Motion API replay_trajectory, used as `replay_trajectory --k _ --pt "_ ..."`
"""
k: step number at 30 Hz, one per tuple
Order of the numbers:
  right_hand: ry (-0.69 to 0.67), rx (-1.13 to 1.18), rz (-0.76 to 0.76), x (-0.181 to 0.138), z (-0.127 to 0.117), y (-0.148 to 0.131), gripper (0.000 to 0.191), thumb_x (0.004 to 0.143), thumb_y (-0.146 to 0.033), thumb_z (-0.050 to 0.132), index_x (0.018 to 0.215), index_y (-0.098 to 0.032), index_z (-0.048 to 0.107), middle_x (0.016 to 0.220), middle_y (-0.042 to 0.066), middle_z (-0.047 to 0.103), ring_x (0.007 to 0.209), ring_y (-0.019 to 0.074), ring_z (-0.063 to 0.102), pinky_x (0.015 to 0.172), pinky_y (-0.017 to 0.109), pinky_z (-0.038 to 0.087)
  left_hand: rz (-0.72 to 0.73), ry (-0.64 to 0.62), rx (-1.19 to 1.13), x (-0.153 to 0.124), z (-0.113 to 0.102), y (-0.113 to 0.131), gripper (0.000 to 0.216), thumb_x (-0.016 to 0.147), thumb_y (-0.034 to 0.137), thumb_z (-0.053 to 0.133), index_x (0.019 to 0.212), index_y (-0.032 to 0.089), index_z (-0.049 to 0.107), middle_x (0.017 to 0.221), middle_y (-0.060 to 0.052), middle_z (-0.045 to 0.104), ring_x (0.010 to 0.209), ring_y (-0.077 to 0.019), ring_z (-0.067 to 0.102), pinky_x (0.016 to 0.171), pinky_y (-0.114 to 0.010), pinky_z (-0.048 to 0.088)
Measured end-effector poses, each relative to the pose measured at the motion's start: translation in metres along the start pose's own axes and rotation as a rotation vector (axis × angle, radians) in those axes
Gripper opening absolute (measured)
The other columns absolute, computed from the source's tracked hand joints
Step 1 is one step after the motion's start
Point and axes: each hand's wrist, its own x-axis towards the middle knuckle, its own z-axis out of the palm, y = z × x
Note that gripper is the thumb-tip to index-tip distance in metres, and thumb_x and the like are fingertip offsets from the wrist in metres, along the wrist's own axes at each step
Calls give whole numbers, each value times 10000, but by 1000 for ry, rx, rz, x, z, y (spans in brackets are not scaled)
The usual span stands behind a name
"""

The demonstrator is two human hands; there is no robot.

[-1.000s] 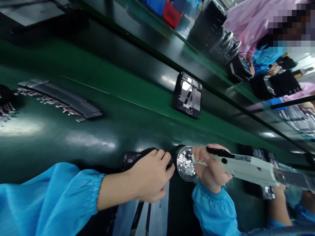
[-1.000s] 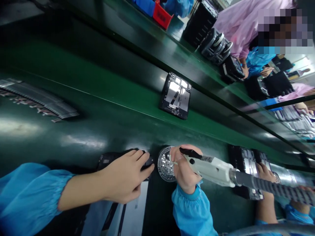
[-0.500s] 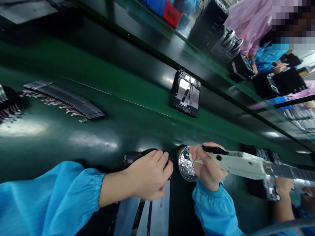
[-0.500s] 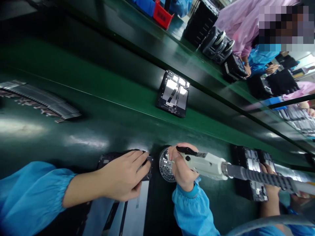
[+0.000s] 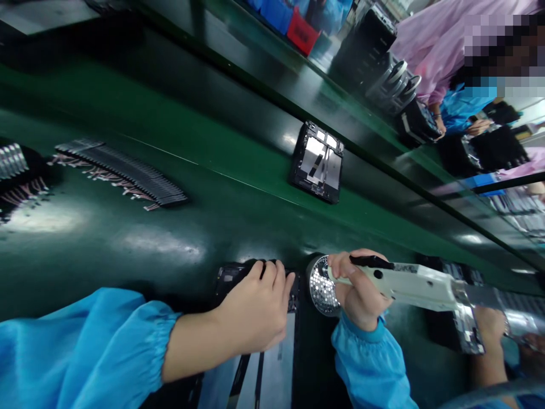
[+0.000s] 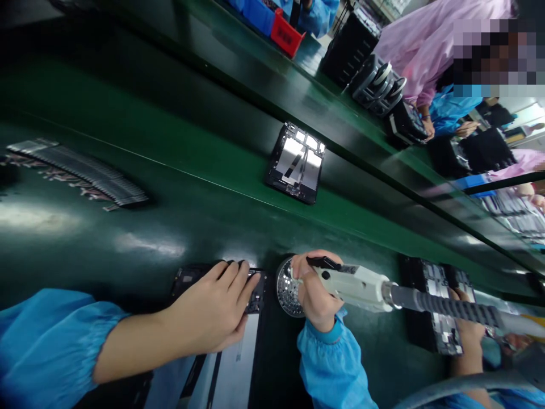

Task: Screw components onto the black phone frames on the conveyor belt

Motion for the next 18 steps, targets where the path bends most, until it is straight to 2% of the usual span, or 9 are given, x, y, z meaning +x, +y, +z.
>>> replay_trajectory --k 4,10,14,18 --pt "-10 -16 -7 0 0 -5 290 802 -92 592 1057 -206 670 560 -55 548 497 130 522 574 315 478 -158 -170 47 -4 -7 8 610 944 477 533 1458 150 529 1299 -292 625 1063 -453 651 859 -599 505" --pt "-66 -79 -103 -4 -1 -43 255 794 -141 621 1031 -210 685 578 -35 566 500 145 535 568 343 479 -137 -312 67 -3 -7 11 658 992 525 448 1548 178 383 1321 -251 607 1150 -439 595 932 -613 472" --pt "-120 -112 38 -19 11 -65 227 831 -169 666 1038 -260 687 590 -38 555 516 144 537 591 362 489 -124 -343 75 0 -10 10 660 1009 528 397 1563 171 350 1328 -241 596 1142 -414 589 933 -588 474" --pt "-227 -127 117 -35 26 -63 264 852 -105 645 1068 -255 676 631 -27 585 562 156 565 626 400 516 -132 -343 62 0 -12 12 663 1008 538 397 1567 185 343 1332 -228 590 1137 -413 586 929 -579 471"
